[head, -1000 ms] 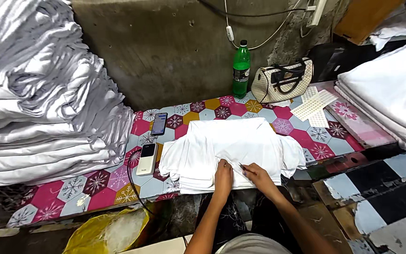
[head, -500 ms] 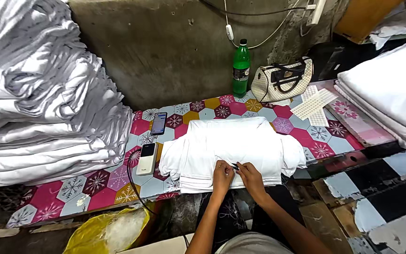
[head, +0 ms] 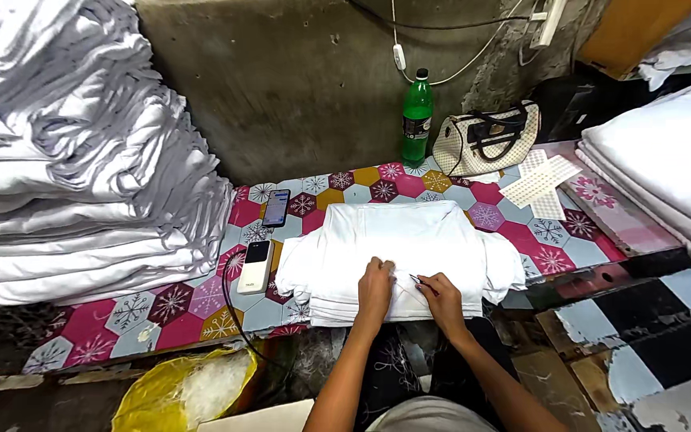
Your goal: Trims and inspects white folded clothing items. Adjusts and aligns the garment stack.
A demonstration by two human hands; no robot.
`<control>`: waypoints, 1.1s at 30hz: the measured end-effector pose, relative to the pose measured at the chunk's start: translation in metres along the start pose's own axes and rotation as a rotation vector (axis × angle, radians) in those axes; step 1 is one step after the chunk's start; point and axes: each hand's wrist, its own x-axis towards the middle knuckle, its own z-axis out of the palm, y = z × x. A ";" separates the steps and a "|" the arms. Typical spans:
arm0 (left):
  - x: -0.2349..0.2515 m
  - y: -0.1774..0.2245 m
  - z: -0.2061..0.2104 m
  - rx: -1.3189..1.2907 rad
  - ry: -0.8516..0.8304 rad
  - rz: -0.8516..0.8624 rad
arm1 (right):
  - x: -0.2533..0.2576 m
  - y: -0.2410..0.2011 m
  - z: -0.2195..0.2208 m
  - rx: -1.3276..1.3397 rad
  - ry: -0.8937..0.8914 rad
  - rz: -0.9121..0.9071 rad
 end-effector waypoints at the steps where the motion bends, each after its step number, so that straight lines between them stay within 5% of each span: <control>1: 0.010 -0.008 0.010 -0.012 0.040 0.071 | 0.000 0.000 0.000 0.003 -0.011 0.007; 6: 0.012 -0.038 0.014 -0.079 0.008 0.207 | -0.001 0.008 -0.009 -0.011 -0.072 0.049; 10: -0.018 -0.047 -0.029 0.020 -0.442 0.105 | -0.001 0.015 -0.018 0.005 -0.089 0.070; 12: -0.027 -0.032 -0.045 0.041 -0.523 0.032 | 0.001 0.015 -0.017 0.006 -0.096 0.073; 17: -0.001 -0.010 0.007 -0.041 -0.009 -0.059 | 0.003 0.012 -0.013 -0.018 -0.093 0.086; 20: 0.012 -0.022 0.032 -0.057 0.079 0.013 | 0.001 0.015 -0.021 -0.024 -0.090 0.092; 23: 0.003 -0.044 0.011 -0.130 -0.114 0.100 | -0.004 0.020 -0.034 -0.015 -0.094 0.126; 25: -0.009 -0.051 -0.014 -0.061 -0.386 0.148 | -0.004 0.022 -0.039 0.003 -0.082 0.141; 28: -0.023 -0.035 -0.037 -0.007 -0.639 0.181 | -0.003 0.018 -0.038 0.038 -0.075 0.159; 33: 0.000 -0.010 0.016 -0.124 -0.133 0.175 | -0.001 0.008 -0.024 0.055 -0.094 0.128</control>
